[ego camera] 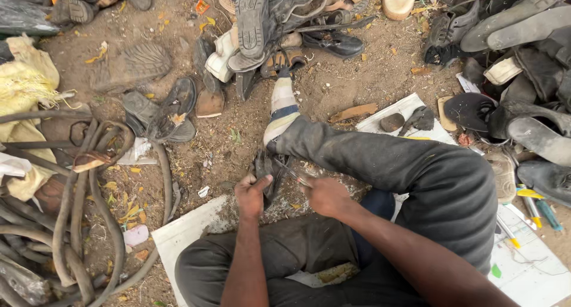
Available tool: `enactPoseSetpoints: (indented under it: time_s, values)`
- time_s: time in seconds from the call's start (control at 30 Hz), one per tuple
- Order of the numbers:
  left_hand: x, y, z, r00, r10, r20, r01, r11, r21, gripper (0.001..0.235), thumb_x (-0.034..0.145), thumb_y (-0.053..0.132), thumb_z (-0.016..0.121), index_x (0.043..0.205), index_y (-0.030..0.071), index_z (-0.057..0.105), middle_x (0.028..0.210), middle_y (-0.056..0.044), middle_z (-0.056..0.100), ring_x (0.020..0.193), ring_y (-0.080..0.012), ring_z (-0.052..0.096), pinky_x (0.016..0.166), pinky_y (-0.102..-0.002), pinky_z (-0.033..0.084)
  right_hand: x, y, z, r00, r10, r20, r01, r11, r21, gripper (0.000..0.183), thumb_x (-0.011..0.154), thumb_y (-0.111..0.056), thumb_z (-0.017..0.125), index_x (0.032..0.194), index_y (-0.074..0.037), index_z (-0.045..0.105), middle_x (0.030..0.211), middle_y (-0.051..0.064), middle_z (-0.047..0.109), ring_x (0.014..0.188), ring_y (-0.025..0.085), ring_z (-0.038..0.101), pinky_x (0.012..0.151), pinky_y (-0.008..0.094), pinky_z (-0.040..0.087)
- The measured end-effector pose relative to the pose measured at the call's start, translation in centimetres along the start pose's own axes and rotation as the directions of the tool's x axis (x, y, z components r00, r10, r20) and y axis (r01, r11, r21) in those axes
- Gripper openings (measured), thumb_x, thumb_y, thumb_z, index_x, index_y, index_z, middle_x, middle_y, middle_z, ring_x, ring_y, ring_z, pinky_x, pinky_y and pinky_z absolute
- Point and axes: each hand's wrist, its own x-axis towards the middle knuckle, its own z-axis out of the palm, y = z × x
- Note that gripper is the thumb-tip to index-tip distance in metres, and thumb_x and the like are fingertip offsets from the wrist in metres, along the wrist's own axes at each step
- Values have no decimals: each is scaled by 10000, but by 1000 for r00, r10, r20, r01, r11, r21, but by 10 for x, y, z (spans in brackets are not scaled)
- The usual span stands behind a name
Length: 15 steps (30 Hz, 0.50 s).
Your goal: The person sits on the ground and uses a knife to cut and scrape the sole and edges of a black shoe. They then pick up a white shoe and continue cutting and scraping its sole and edges with the same knife.
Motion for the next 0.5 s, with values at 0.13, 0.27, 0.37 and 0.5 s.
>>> enactPoseSetpoints:
  time_s: [0.13, 0.27, 0.37, 0.5]
  values:
    - [0, 0, -4, 996, 55, 70, -43, 986, -158, 265, 800, -96, 778, 647, 53, 622, 829, -35, 718, 699, -105, 607, 627, -279, 495, 46, -23, 16, 999, -32, -9, 32, 998, -50, 391, 995, -308, 523, 1359, -171, 566, 968, 191, 727, 909, 423, 705, 795, 552, 542]
    - [-11, 22, -7, 999, 13, -33, -22, 961, -275, 128, 802, 29, 787, 914, 20, 726, 930, -82, 735, 912, -200, 729, 834, -336, 563, 30, -34, 47, 993, 62, -104, -69, 995, -71, 395, 1038, -434, 576, 1081, -66, 712, 989, 200, 727, 960, 428, 696, 840, 541, 548]
    - [-13, 40, -1, 976, 218, 4, -204, 906, 372, 482, 728, 234, 877, 1116, 15, 691, 1062, -141, 703, 952, -302, 663, 889, -454, 522, -8, -26, 59, 942, -215, -260, 263, 950, 170, 444, 982, -266, 560, 1335, 3, 590, 1029, 288, 678, 854, 487, 676, 766, 558, 528]
    - [-28, 43, 7, 891, 276, 360, -416, 181, 891, 767, 654, 493, 885, 1187, 9, 622, 1214, -282, 671, 1072, -483, 654, 893, -569, 508, -23, -1, 56, 999, -15, 39, 7, 980, 200, 358, 1012, -331, 563, 1255, -83, 651, 924, 239, 700, 856, 435, 690, 803, 521, 529]
